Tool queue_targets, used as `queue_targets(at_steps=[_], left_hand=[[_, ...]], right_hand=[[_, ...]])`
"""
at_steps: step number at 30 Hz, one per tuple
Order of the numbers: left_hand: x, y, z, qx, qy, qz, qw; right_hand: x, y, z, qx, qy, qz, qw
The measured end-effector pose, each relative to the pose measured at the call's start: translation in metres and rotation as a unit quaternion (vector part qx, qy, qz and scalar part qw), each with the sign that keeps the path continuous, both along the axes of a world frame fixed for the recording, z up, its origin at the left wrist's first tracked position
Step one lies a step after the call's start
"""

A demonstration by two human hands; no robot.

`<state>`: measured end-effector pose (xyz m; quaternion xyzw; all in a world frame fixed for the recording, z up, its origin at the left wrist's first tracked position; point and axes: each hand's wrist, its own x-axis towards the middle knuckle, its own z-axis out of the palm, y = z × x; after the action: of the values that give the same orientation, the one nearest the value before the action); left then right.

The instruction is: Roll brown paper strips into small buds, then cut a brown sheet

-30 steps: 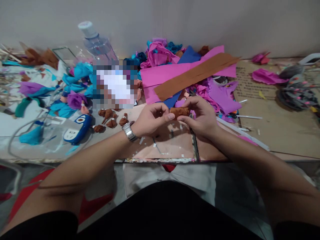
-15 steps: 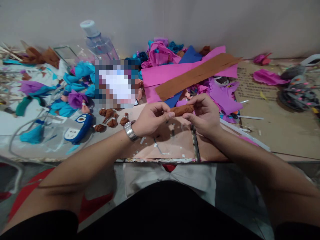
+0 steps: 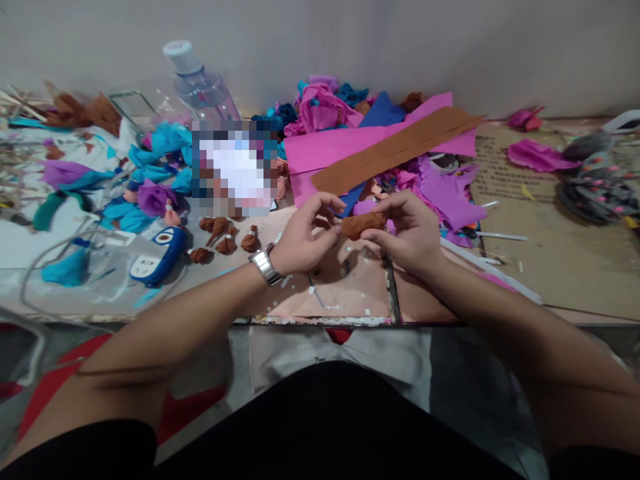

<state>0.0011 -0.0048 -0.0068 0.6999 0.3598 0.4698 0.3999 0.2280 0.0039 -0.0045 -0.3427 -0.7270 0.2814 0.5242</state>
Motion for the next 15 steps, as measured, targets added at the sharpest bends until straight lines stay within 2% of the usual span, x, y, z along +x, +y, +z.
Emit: queue_targets(at_steps=[3, 6, 9, 15], left_hand=[[-0.0029, -0.002, 0.002, 0.098, 0.071, -0.056, 0.991], [-0.0021, -0.0048, 0.0025, 0.143, 0.181, -0.07, 0.971], [0.0019, -0.0066, -0.0012, 0.137, 0.235, -0.094, 0.958], [0.0047, -0.0076, -0.0053, 0.099, 0.247, -0.151, 0.952]], right_hand=[[0.0009, -0.0015, 0.0038, 0.013, -0.045, 0.002, 0.999], [-0.0002, -0.0032, 0.0074, 0.011, -0.078, 0.023, 0.997], [-0.0022, -0.0052, 0.0079, 0.004, -0.1, 0.042, 0.994], [-0.0033, -0.0073, 0.0064, 0.021, -0.14, 0.071, 0.987]])
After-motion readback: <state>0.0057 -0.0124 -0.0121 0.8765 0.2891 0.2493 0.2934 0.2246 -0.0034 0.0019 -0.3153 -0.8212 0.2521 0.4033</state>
